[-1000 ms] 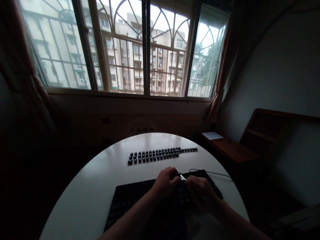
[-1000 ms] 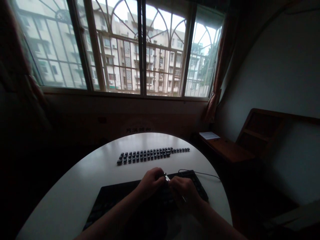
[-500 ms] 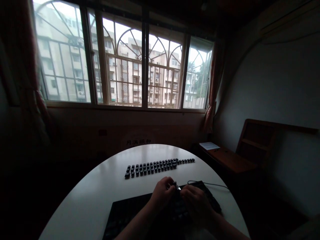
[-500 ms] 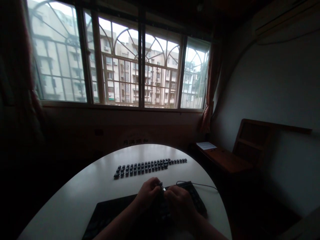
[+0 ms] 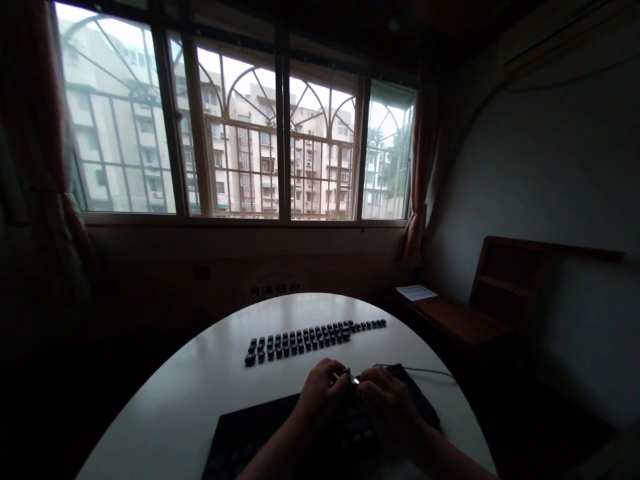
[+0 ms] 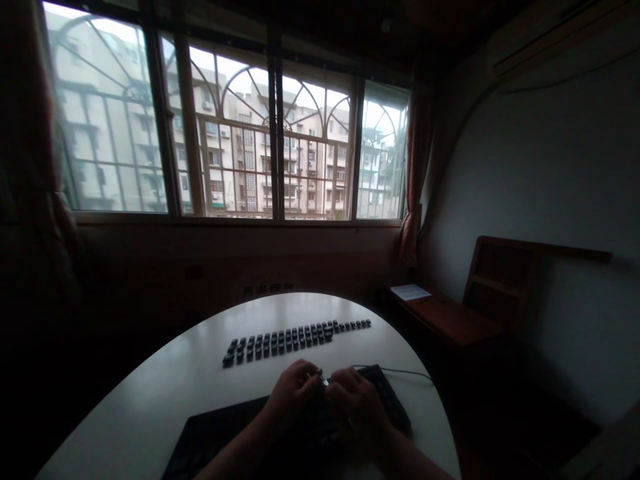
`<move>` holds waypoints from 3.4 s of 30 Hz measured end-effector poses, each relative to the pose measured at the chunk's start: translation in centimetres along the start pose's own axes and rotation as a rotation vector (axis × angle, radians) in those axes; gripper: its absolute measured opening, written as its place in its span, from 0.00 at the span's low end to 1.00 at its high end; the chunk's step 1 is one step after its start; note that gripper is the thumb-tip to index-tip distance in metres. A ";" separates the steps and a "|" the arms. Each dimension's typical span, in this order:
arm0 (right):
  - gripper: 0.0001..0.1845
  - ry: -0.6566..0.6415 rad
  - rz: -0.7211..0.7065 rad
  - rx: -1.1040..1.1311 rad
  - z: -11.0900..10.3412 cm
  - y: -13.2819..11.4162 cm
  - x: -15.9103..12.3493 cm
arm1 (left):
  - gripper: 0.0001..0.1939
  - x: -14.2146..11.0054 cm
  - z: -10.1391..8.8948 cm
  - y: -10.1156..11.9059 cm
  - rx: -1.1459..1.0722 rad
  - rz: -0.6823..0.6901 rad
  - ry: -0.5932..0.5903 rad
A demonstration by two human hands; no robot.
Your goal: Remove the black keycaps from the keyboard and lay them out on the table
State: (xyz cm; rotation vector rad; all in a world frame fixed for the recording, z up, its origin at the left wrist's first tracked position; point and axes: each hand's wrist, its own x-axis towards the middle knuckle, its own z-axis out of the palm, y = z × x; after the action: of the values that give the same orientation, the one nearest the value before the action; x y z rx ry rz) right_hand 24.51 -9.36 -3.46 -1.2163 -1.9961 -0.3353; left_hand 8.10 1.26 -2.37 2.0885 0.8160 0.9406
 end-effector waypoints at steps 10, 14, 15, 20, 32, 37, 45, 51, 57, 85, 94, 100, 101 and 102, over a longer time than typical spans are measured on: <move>0.11 0.262 0.055 -0.066 -0.8 1.1 -0.3 | 0.12 0.1 -0.1 -0.7 0.021 -0.001 -0.031; 0.11 0.125 -0.004 -0.045 -0.4 1.3 -0.3 | 0.12 -0.3 -0.2 -0.1 0.007 0.032 -0.062; 0.11 0.088 -0.015 -0.037 -0.1 1.4 -0.3 | 0.11 -0.3 -0.2 0.1 -0.004 0.039 -0.073; 0.10 0.036 -0.046 -0.122 0.1 1.9 -0.2 | 0.12 -0.5 -0.1 0.2 -0.089 0.045 -0.109; 0.04 -0.159 -0.160 -0.184 -1.6 3.0 4.2 | 0.15 -0.3 -0.1 0.1 -0.179 0.027 -0.133; 0.08 -0.225 -0.194 -0.136 -1.5 3.1 5.5 | 0.16 0.0 0.0 -0.4 -0.210 0.015 -0.126; 0.06 -0.174 -0.012 0.073 -4.1 6.7 8.6 | 0.18 0.1 -0.1 -0.2 -0.127 -0.019 -0.098; 0.11 -0.094 0.290 0.150 -3.3 14.5 12.0 | 0.14 0.1 -0.1 0.0 -0.044 -0.059 -0.100; 0.10 -0.216 0.353 0.197 2.6 18.2 9.7 | 0.13 0.2 0.0 -0.1 0.012 -0.057 -0.098; 0.10 -0.322 0.367 0.031 5.9 19.9 6.9 | 0.12 0.1 0.0 0.4 -0.018 -0.063 -0.106; 0.14 -0.347 0.353 -0.057 5.4 19.1 7.3 | 0.12 0.0 0.1 0.3 -0.018 -0.075 -0.110; 0.21 -0.354 0.335 -0.068 5.4 19.0 7.4 | 0.13 0.1 0.1 0.4 -0.032 -0.066 -0.113; 0.21 -0.355 0.330 -0.065 5.4 19.0 7.4 | 0.13 0.1 0.1 0.4 -0.039 -0.066 -0.110; 0.22 -0.355 0.325 -0.061 5.4 19.0 7.4 | 0.13 0.1 0.1 0.4 -0.044 -0.066 -0.108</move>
State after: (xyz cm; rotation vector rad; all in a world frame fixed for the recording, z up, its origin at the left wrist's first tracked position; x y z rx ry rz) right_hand 36.16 8.20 -4.81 -1.7057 -2.0406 -0.0167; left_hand 8.33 1.09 -2.08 2.0433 0.7965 0.7962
